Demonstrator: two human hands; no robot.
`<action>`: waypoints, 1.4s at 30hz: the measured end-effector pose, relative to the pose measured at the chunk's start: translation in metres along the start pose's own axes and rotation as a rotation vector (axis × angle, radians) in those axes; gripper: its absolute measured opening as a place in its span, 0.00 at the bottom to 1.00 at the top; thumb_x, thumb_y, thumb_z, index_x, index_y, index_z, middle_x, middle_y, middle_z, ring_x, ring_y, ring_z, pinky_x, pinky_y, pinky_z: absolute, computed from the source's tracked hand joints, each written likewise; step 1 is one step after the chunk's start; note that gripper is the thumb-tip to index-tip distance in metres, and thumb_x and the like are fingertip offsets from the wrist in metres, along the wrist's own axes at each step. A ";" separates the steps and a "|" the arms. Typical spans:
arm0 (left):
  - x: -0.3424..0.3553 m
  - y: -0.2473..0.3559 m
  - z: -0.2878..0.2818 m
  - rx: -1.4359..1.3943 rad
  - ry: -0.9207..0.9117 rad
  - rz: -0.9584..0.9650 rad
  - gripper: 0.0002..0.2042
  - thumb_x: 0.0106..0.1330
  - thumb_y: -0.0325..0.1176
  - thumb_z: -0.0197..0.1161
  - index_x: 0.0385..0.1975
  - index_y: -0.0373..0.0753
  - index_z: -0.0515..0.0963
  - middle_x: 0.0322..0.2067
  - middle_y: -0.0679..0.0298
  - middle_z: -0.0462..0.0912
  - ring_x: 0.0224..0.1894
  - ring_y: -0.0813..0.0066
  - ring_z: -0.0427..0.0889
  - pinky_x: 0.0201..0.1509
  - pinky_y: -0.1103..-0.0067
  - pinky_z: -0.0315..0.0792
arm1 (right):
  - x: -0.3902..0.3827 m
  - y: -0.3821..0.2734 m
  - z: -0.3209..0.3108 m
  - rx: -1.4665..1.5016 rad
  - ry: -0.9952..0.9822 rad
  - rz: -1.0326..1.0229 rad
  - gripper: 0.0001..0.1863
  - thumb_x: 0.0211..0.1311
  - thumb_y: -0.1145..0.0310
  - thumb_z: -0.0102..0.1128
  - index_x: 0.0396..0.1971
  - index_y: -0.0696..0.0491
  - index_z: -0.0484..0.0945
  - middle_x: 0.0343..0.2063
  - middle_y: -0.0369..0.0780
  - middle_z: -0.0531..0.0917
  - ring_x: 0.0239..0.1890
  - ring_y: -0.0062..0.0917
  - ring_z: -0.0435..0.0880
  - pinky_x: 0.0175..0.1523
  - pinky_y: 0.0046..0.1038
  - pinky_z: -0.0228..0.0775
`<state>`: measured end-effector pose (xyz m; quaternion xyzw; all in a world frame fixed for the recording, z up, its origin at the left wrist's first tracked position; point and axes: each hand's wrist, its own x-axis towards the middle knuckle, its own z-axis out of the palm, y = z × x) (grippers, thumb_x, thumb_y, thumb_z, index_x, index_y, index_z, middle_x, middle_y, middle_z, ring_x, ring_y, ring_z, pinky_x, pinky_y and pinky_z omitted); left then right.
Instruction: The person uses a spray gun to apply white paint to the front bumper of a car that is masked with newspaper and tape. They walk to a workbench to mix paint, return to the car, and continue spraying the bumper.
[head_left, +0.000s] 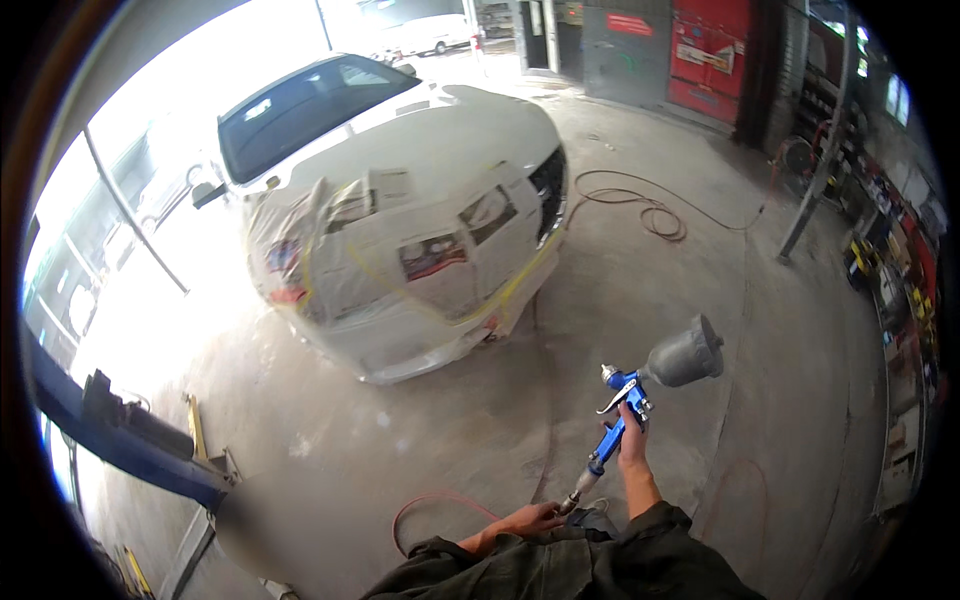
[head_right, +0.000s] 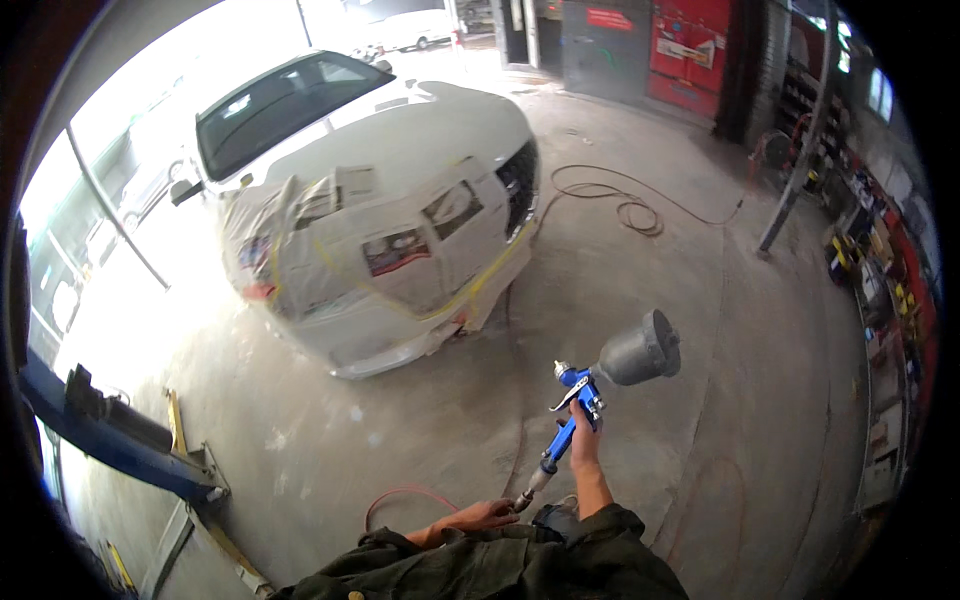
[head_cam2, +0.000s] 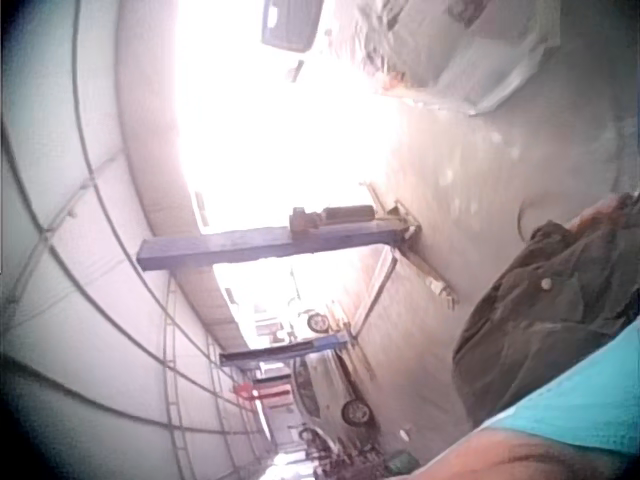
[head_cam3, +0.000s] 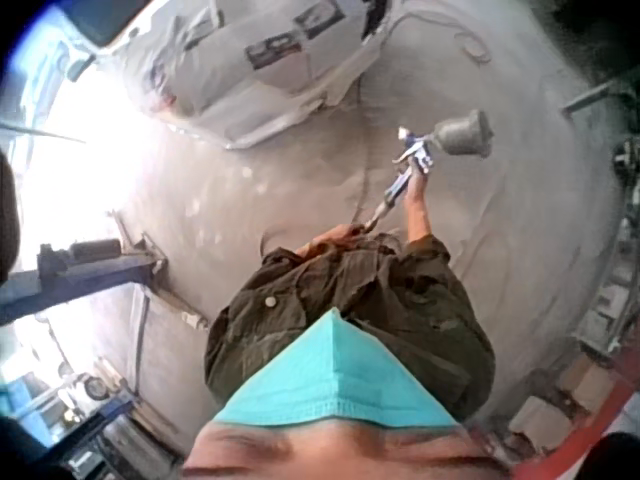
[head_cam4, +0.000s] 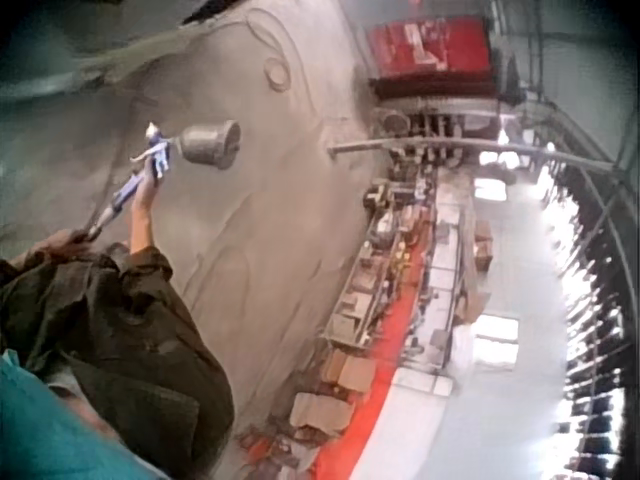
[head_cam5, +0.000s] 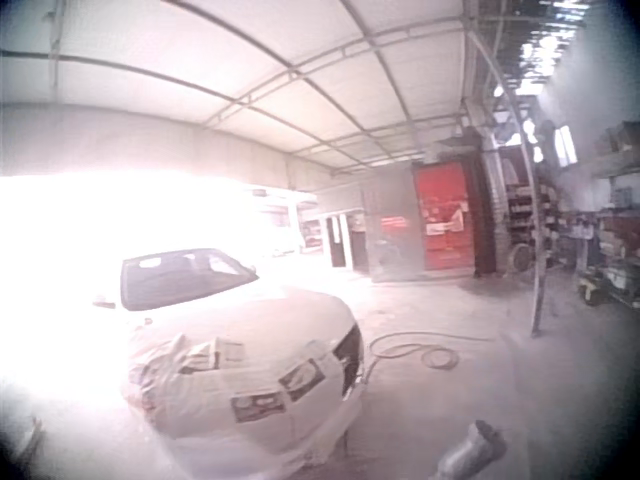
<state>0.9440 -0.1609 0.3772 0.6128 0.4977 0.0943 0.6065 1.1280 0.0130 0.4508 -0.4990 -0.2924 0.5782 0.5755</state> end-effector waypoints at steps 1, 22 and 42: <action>0.024 0.024 -0.002 -0.014 0.013 0.006 0.20 0.70 0.48 0.55 0.50 0.39 0.72 0.33 0.54 0.80 0.37 0.61 0.79 0.41 0.67 0.70 | 0.021 -0.018 -0.017 0.046 -0.020 0.006 0.11 0.67 0.58 0.57 0.39 0.50 0.73 0.27 0.32 0.75 0.29 0.22 0.77 0.33 0.32 0.77; 0.334 0.411 -0.064 -0.632 0.009 0.591 0.22 0.70 0.36 0.60 0.63 0.43 0.70 0.45 0.68 0.80 0.44 0.83 0.71 0.51 0.82 0.68 | 0.268 -0.410 -0.176 0.740 -0.343 -0.531 0.20 0.74 0.63 0.45 0.17 0.44 0.57 0.13 0.25 0.54 0.12 0.09 0.49 0.18 0.18 0.42; 0.744 0.584 -0.130 -0.822 0.049 0.513 0.18 0.69 0.38 0.61 0.54 0.35 0.76 0.28 0.75 0.71 0.31 0.87 0.64 0.33 0.85 0.61 | 0.662 -0.557 -0.282 0.684 -0.114 -0.531 0.17 0.74 0.67 0.44 0.21 0.44 0.58 0.14 0.26 0.52 0.12 0.09 0.47 0.17 0.18 0.43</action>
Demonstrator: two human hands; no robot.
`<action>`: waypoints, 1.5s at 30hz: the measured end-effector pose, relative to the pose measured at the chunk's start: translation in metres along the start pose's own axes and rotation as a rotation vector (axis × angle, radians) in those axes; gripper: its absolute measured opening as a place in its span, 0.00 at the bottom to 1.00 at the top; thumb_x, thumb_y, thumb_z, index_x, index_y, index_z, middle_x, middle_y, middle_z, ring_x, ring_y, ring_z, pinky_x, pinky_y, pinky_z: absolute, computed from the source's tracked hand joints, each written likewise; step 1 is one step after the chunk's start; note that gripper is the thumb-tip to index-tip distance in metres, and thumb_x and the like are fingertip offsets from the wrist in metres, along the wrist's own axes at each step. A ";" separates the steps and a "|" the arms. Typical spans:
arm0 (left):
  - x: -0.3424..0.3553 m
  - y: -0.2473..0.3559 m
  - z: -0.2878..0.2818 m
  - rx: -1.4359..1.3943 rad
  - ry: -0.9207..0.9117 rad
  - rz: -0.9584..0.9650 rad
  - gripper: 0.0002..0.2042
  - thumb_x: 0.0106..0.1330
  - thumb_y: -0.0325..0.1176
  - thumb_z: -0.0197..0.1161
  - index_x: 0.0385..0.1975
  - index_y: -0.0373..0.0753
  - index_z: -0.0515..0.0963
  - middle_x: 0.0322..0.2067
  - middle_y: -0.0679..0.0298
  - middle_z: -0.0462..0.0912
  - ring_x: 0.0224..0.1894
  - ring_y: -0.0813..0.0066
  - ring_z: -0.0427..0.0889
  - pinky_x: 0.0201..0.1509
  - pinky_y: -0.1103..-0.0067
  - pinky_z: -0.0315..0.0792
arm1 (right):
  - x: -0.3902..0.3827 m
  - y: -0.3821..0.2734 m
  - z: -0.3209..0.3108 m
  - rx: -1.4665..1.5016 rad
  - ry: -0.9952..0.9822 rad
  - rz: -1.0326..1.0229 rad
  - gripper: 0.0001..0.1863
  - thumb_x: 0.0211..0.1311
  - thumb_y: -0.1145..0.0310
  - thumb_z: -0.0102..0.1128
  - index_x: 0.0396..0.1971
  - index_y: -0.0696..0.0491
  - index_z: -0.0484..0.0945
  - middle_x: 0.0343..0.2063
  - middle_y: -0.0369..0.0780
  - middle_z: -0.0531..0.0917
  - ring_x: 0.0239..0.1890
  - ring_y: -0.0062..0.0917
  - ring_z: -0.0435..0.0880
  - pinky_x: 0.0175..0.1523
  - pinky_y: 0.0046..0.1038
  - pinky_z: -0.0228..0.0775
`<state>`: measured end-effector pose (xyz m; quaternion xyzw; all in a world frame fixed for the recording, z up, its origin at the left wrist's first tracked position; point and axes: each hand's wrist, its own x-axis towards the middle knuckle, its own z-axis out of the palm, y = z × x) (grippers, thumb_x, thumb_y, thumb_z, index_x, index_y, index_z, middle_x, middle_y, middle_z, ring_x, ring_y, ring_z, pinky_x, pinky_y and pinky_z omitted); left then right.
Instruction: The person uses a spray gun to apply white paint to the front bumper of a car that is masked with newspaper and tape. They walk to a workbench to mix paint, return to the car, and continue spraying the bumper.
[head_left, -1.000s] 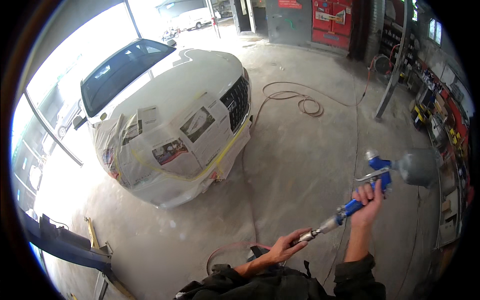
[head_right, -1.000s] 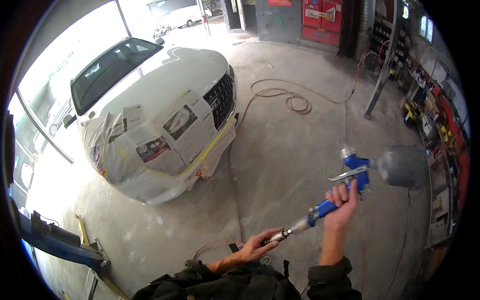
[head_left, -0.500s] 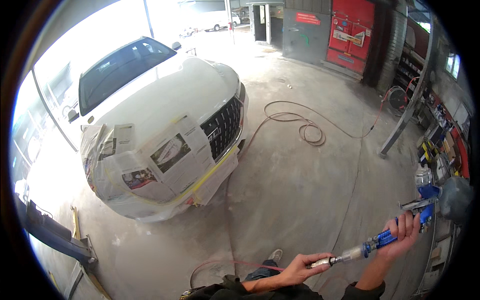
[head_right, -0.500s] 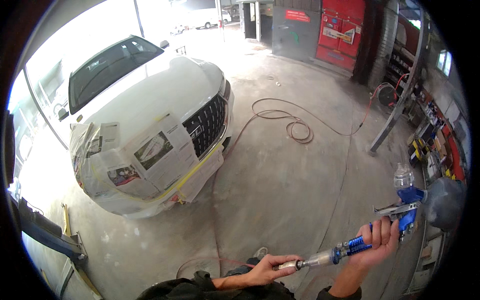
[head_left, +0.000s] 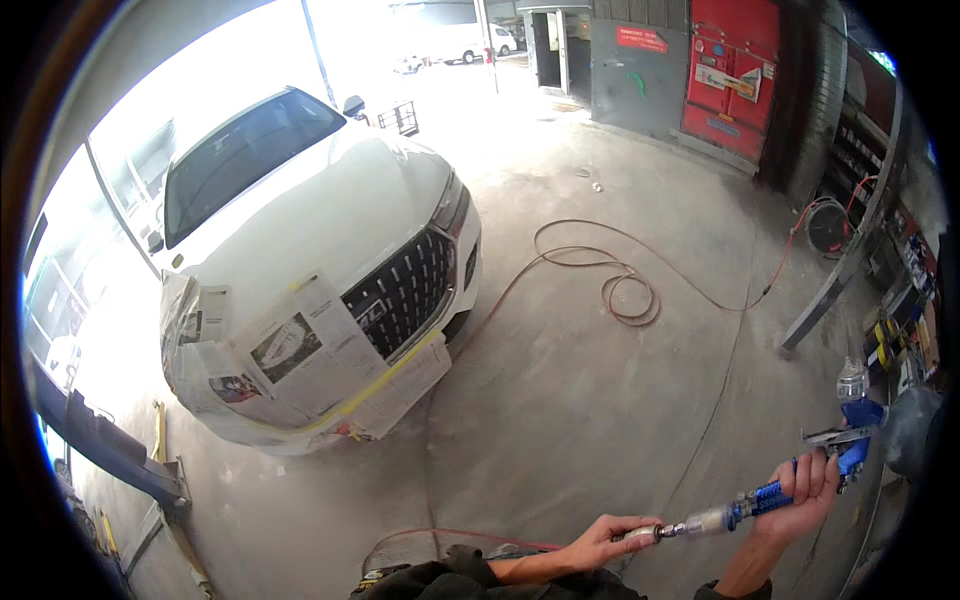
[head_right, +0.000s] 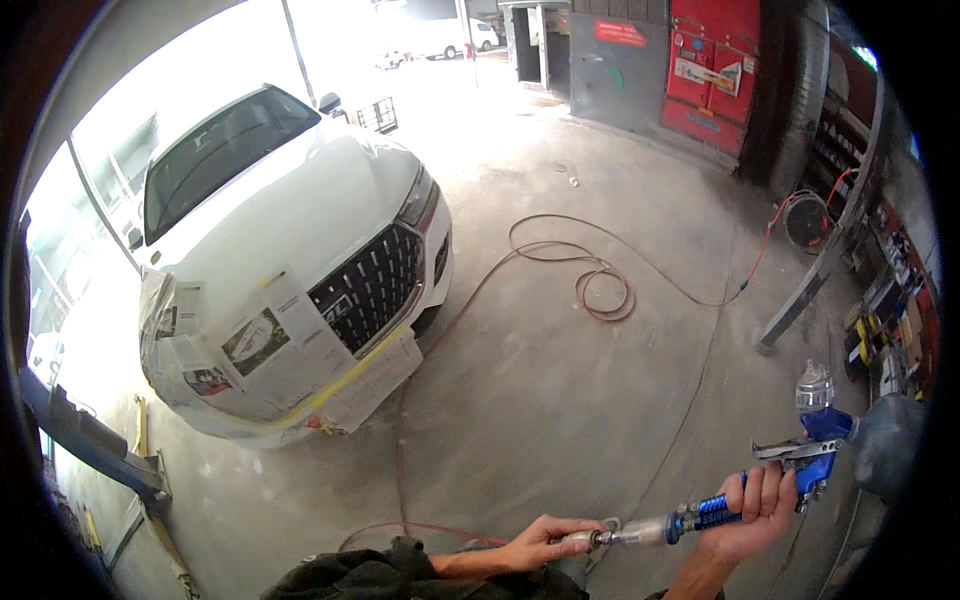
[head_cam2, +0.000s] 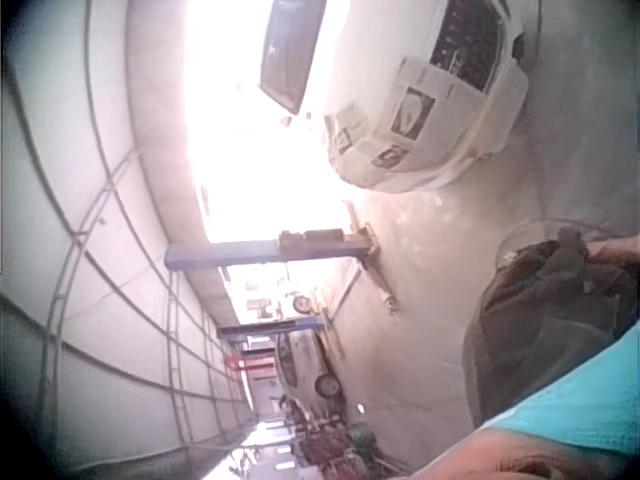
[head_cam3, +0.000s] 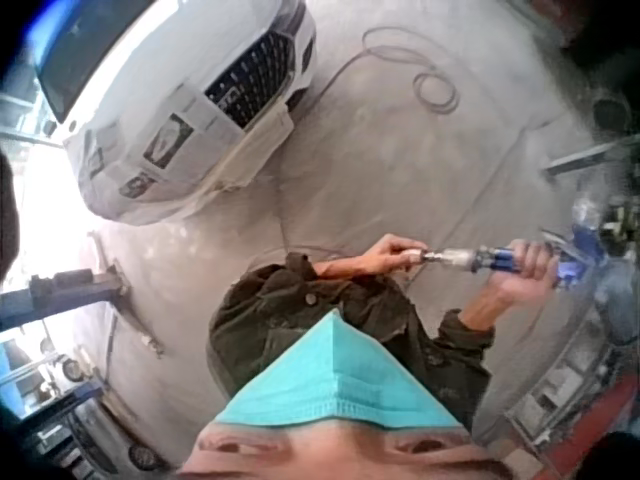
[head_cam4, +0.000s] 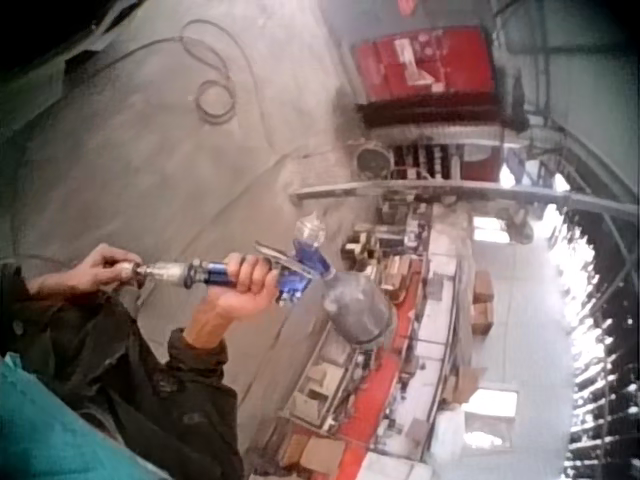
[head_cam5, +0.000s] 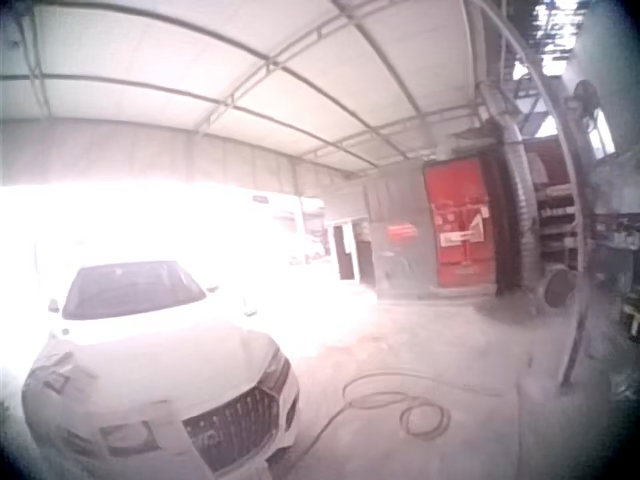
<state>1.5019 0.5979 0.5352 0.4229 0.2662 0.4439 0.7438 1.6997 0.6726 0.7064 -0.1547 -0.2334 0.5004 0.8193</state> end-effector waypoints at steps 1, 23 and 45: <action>0.027 -0.012 0.001 0.019 0.008 0.005 0.18 0.69 0.38 0.62 0.53 0.35 0.77 0.28 0.75 0.71 0.30 0.87 0.64 0.33 0.85 0.61 | 0.026 0.002 -0.014 -0.021 0.020 -0.021 0.18 0.74 0.66 0.44 0.19 0.43 0.57 0.14 0.26 0.52 0.13 0.09 0.47 0.17 0.18 0.42; 0.479 -0.234 -0.128 0.916 0.834 -0.566 0.24 0.56 0.55 0.68 0.27 0.34 0.80 0.25 0.51 0.82 0.29 0.54 0.80 0.38 0.64 0.72 | 0.473 -0.058 -0.378 -1.175 0.168 0.328 0.07 0.56 0.73 0.64 0.23 0.54 0.74 0.13 0.29 0.72 0.14 0.12 0.68 0.18 0.19 0.56; 1.314 -0.022 -0.173 -0.052 0.501 -0.059 0.12 0.68 0.37 0.60 0.39 0.31 0.75 0.42 0.53 0.81 0.41 0.64 0.83 0.46 0.70 0.81 | 0.938 0.071 -0.519 -1.347 0.158 0.336 0.07 0.55 0.72 0.66 0.25 0.56 0.77 0.17 0.30 0.76 0.17 0.13 0.71 0.23 0.21 0.62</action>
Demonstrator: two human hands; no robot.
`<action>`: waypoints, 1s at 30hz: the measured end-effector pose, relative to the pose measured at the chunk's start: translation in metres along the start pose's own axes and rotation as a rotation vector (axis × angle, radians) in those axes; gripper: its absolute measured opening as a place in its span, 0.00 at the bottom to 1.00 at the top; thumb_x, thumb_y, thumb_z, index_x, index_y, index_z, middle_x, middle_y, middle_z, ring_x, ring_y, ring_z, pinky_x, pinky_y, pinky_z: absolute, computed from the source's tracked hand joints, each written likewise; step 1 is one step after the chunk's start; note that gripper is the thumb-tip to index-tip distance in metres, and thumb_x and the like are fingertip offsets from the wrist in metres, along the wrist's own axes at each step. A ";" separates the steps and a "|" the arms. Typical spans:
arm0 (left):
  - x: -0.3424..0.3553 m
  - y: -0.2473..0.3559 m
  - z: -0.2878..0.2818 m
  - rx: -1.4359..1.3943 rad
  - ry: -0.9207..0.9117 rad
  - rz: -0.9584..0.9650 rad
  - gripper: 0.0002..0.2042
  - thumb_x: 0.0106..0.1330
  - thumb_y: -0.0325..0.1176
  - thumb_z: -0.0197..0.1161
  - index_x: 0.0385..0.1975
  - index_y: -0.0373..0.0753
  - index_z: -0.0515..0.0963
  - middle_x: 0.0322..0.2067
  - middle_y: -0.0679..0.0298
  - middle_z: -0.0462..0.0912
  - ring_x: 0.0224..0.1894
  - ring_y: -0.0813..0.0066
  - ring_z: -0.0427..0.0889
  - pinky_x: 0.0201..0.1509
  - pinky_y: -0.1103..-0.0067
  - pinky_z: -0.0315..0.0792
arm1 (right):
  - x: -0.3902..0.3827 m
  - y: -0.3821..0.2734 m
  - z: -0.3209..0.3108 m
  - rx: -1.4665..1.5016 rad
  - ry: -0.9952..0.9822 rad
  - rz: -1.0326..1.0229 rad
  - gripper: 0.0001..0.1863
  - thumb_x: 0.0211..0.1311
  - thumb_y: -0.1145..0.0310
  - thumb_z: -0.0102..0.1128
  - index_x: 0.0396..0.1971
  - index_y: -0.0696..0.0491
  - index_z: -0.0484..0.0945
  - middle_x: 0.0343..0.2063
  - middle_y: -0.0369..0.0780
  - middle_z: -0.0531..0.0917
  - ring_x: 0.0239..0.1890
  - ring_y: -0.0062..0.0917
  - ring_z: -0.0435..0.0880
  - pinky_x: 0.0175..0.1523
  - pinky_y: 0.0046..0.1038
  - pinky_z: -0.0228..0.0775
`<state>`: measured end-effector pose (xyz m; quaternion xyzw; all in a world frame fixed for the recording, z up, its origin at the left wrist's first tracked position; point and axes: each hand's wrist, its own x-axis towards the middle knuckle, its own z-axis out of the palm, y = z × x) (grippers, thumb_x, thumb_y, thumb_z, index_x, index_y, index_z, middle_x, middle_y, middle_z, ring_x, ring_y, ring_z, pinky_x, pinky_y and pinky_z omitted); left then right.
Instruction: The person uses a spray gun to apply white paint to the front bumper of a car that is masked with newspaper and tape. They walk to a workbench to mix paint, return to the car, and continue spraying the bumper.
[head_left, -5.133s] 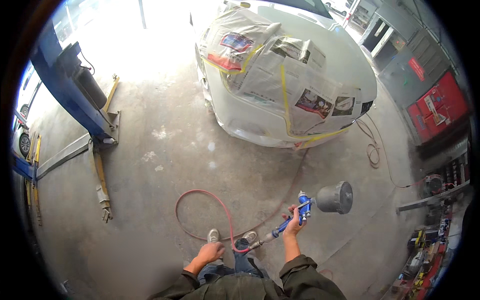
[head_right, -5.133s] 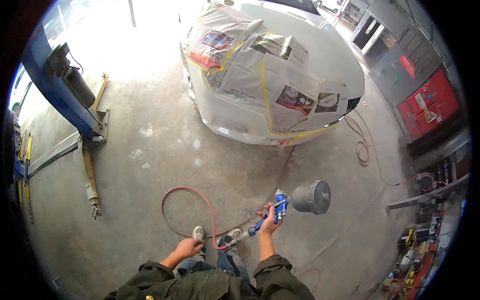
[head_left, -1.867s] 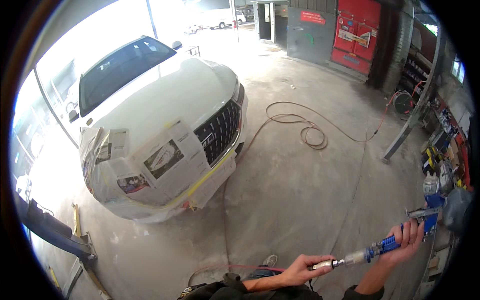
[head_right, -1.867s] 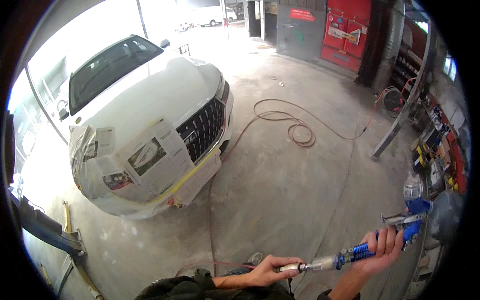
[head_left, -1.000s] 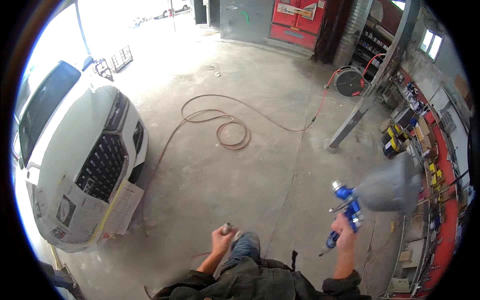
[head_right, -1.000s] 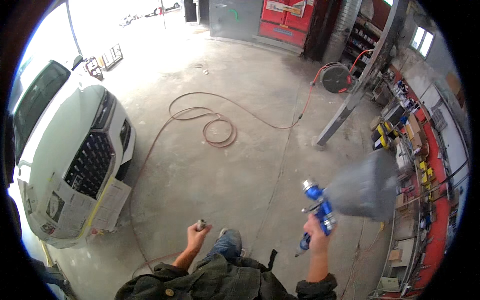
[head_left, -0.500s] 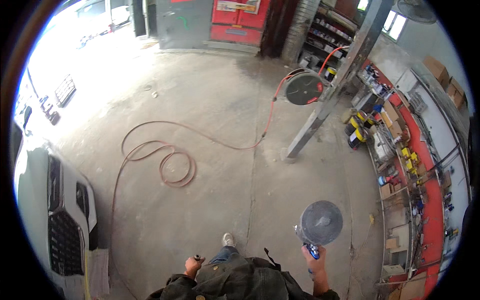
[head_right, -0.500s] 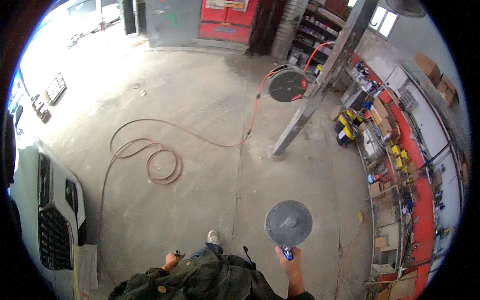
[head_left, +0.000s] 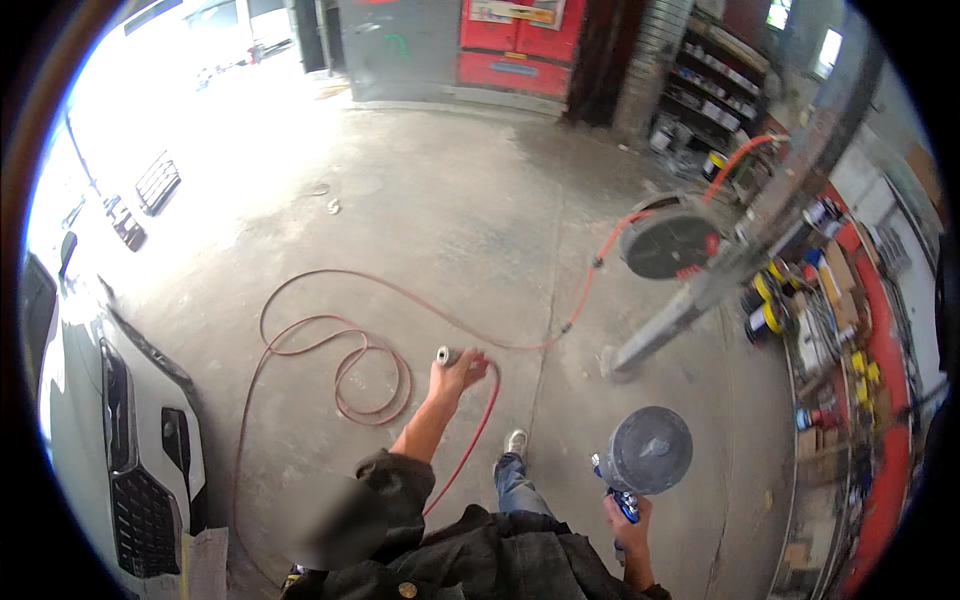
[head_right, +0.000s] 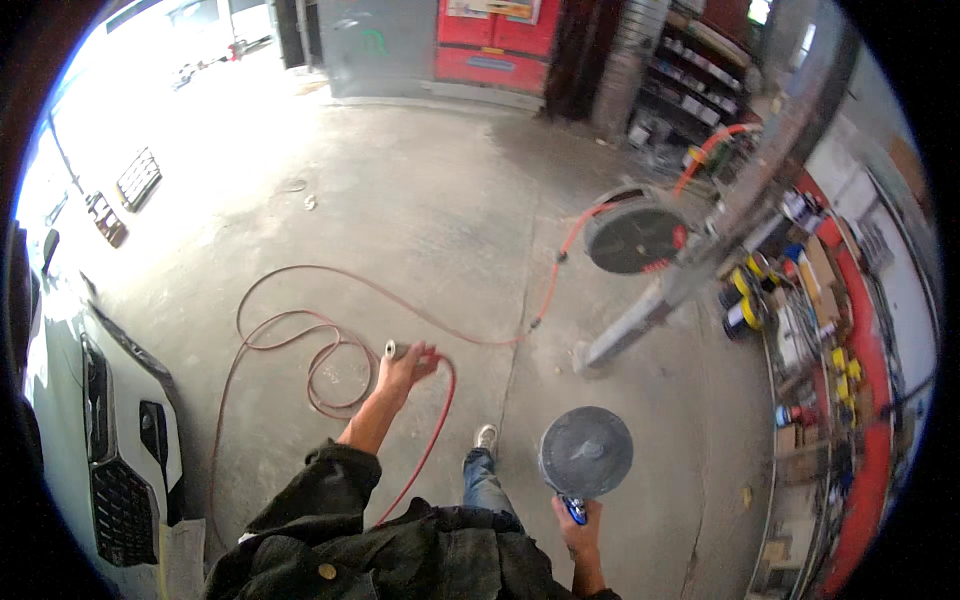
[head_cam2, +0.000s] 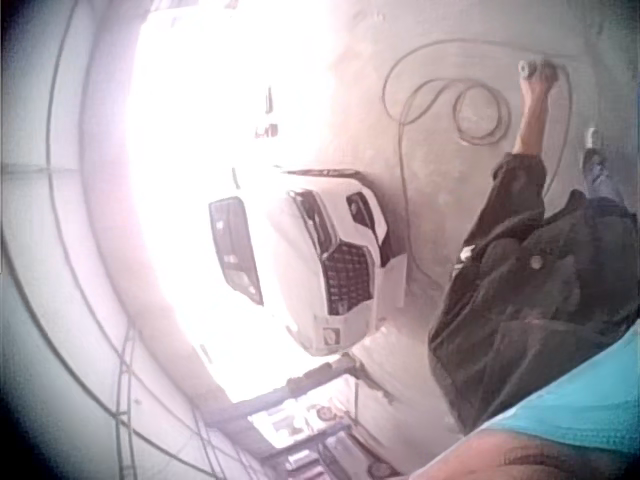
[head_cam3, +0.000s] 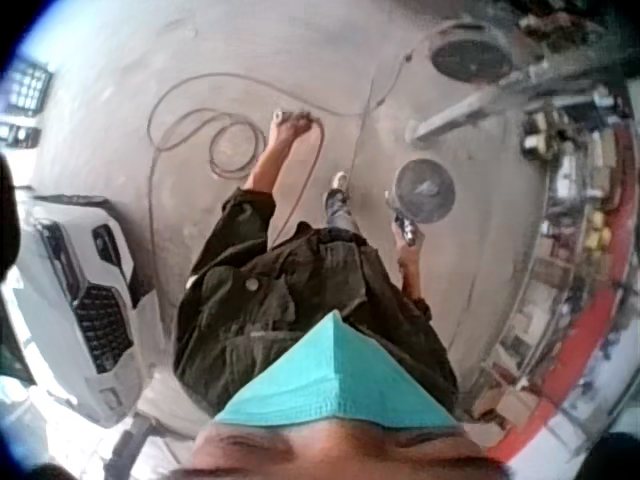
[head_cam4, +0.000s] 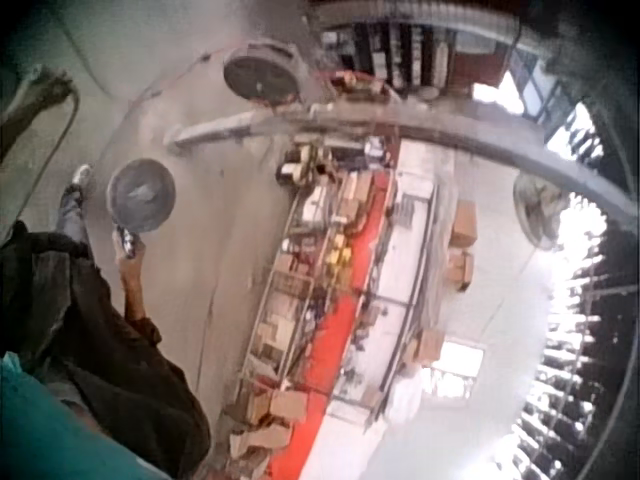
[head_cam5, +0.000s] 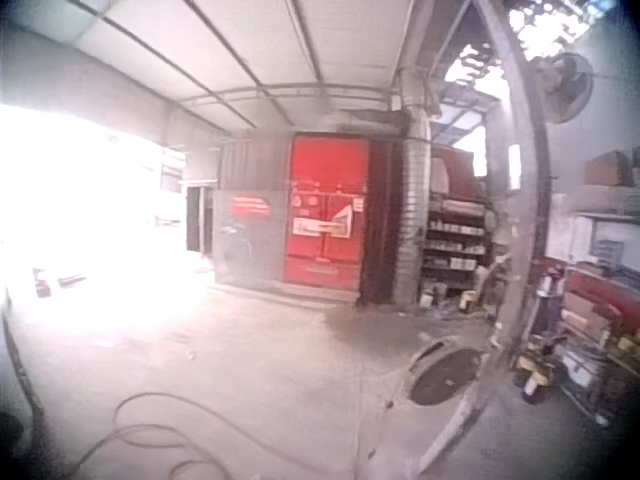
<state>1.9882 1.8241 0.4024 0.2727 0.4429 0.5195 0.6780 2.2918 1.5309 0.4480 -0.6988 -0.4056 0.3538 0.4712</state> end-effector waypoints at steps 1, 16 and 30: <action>0.029 0.027 0.018 -0.056 -0.047 0.086 0.13 0.69 0.36 0.59 0.43 0.32 0.73 0.48 0.50 0.79 0.45 0.60 0.83 0.50 0.68 0.80 | 0.035 -0.019 0.011 0.025 -0.015 0.005 0.07 0.55 0.72 0.66 0.26 0.58 0.78 0.18 0.29 0.76 0.19 0.14 0.71 0.25 0.23 0.63; 0.263 0.128 -0.049 -0.417 0.419 0.513 0.10 0.69 0.35 0.61 0.41 0.36 0.73 0.47 0.58 0.80 0.45 0.71 0.81 0.53 0.73 0.79 | 0.478 -0.116 0.183 0.076 -0.333 0.086 0.09 0.57 0.72 0.64 0.36 0.56 0.75 0.22 0.33 0.76 0.15 0.12 0.67 0.17 0.18 0.59; 0.334 0.304 -0.111 -0.320 0.498 1.076 0.09 0.70 0.37 0.59 0.35 0.37 0.75 0.27 0.67 0.79 0.35 0.77 0.78 0.42 0.78 0.71 | 0.570 -0.133 0.270 0.158 -0.236 0.233 0.08 0.59 0.75 0.63 0.27 0.53 0.70 0.13 0.30 0.67 0.10 0.14 0.62 0.16 0.21 0.56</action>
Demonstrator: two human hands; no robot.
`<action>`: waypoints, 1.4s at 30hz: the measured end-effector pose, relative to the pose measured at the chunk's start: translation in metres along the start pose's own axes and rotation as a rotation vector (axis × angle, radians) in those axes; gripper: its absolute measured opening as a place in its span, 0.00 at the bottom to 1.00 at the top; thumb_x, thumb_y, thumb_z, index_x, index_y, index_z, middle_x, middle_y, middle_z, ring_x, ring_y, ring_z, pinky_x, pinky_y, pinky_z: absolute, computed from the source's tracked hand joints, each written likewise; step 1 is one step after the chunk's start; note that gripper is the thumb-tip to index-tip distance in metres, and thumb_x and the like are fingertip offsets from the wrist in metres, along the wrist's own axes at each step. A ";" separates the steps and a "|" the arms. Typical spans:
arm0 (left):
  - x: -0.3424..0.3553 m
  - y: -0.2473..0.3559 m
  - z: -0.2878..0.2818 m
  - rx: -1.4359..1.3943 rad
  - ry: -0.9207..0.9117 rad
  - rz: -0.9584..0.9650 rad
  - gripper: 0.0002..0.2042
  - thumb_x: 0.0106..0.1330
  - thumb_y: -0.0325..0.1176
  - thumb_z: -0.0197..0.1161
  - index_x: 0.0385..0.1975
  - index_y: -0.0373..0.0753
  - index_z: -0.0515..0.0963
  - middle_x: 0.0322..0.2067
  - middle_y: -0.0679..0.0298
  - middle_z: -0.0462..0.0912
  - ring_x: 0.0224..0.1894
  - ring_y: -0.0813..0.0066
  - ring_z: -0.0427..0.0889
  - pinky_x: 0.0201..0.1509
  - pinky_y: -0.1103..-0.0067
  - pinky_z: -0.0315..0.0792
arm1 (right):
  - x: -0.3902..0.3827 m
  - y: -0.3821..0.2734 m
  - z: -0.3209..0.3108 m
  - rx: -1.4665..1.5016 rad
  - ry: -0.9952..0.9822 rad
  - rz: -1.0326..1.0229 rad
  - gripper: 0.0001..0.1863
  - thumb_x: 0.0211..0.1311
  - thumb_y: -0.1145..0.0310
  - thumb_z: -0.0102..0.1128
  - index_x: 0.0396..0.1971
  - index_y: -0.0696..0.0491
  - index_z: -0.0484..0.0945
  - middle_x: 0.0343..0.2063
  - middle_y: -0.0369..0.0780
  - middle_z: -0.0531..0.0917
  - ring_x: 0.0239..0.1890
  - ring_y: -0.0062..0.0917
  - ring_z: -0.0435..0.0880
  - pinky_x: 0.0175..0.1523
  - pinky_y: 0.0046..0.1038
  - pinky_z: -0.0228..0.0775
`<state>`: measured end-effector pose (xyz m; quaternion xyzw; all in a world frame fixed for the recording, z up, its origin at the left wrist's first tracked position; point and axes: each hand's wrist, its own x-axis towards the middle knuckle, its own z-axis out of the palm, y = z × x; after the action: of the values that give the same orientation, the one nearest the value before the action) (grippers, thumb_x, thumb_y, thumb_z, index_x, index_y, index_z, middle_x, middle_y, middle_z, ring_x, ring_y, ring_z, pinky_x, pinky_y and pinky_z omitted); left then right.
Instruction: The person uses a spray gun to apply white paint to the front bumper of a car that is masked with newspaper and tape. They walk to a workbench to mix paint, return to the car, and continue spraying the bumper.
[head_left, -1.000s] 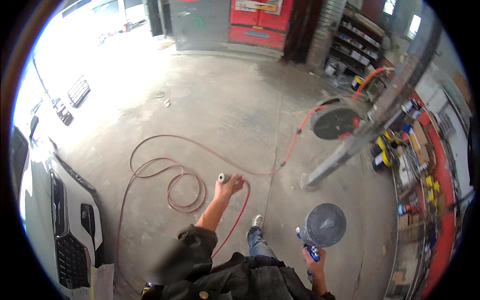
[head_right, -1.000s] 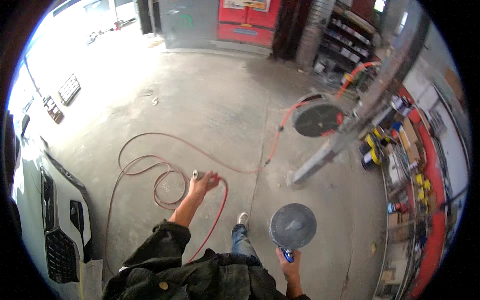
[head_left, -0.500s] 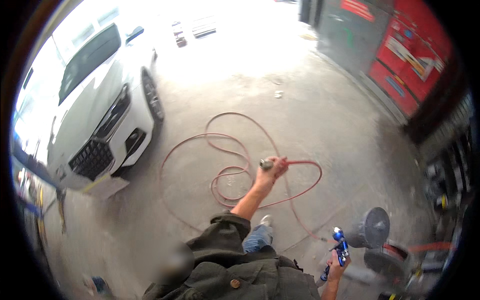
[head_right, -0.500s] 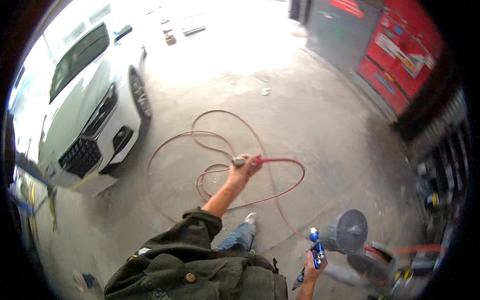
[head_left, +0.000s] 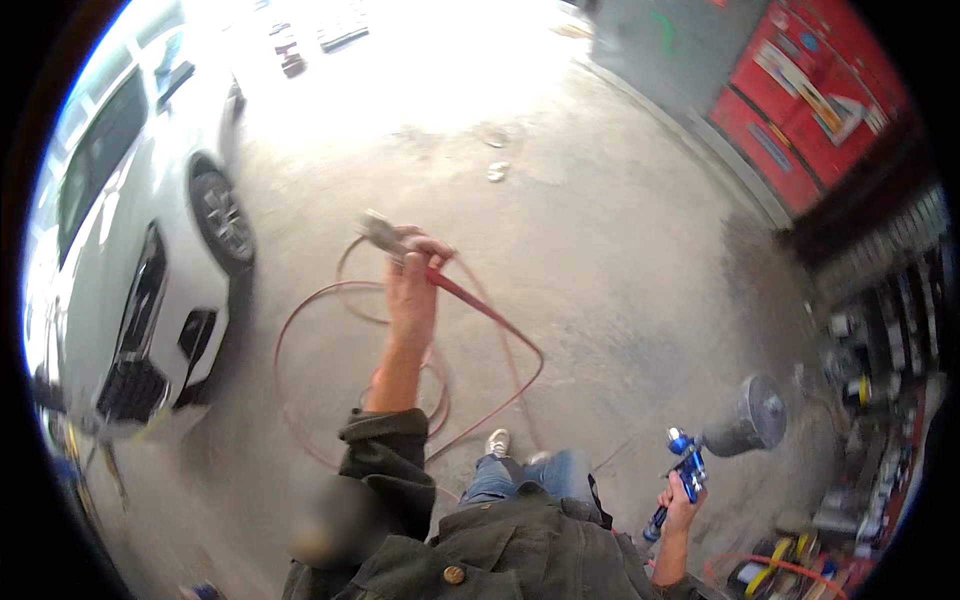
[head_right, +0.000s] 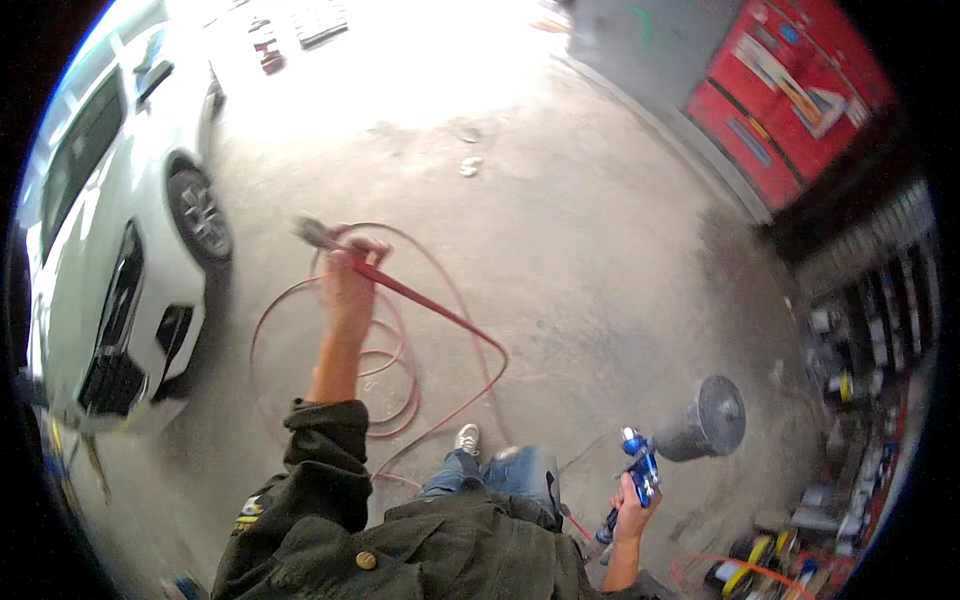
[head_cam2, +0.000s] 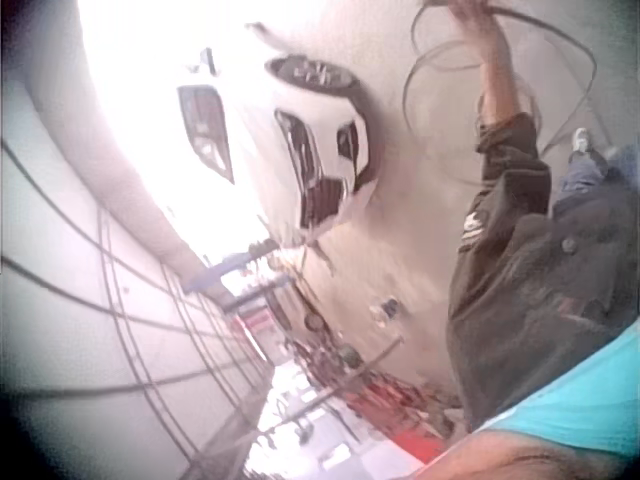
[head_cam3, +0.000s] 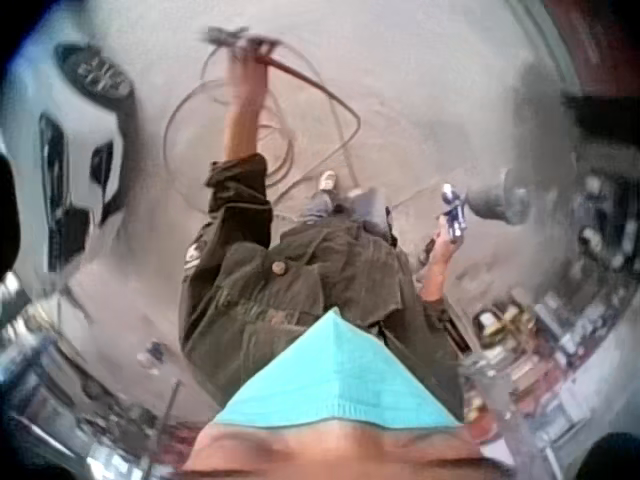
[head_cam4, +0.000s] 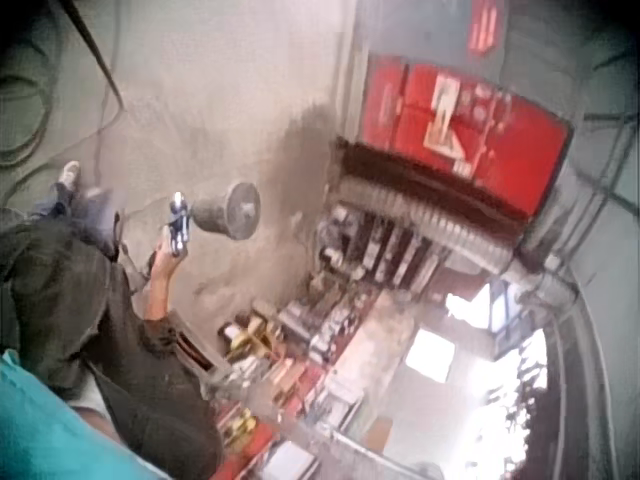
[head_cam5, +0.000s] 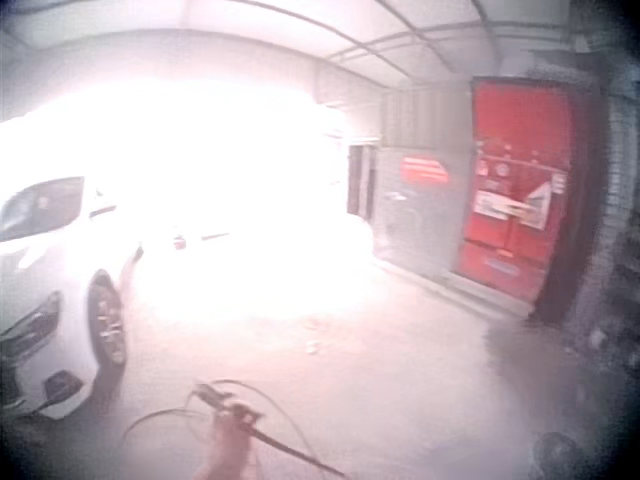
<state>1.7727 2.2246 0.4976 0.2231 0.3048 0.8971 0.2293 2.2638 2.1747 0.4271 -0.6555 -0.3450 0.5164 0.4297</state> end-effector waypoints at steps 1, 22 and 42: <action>0.003 -0.013 -0.009 0.111 -0.104 -0.114 0.09 0.70 0.37 0.59 0.36 0.37 0.75 0.28 0.67 0.79 0.35 0.77 0.77 0.42 0.78 0.70 | -0.003 0.002 0.002 -0.005 -0.008 0.001 0.08 0.59 0.74 0.63 0.26 0.53 0.70 0.12 0.30 0.68 0.10 0.14 0.62 0.16 0.21 0.56; -0.072 -0.263 -0.460 0.558 0.591 -1.003 0.04 0.66 0.30 0.59 0.32 0.40 0.71 0.18 0.70 0.70 0.16 0.76 0.70 0.19 0.82 0.63 | 0.019 -0.015 0.016 -0.250 0.162 0.085 0.09 0.57 0.72 0.65 0.22 0.55 0.74 0.13 0.31 0.71 0.13 0.14 0.68 0.18 0.21 0.58; -0.142 -0.266 0.348 0.383 -1.789 -0.354 0.30 0.54 0.43 0.69 0.56 0.36 0.73 0.59 0.50 0.71 0.61 0.53 0.70 0.65 0.64 0.63 | 0.083 -0.041 -0.113 -0.438 -0.060 -0.026 0.30 0.61 0.58 0.60 0.64 0.47 0.68 0.45 0.49 0.83 0.40 0.36 0.85 0.49 0.32 0.73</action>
<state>2.1471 2.4905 0.5365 0.8155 0.1872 0.2780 0.4718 2.3927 2.2420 0.4447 -0.7130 -0.4700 0.4427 0.2734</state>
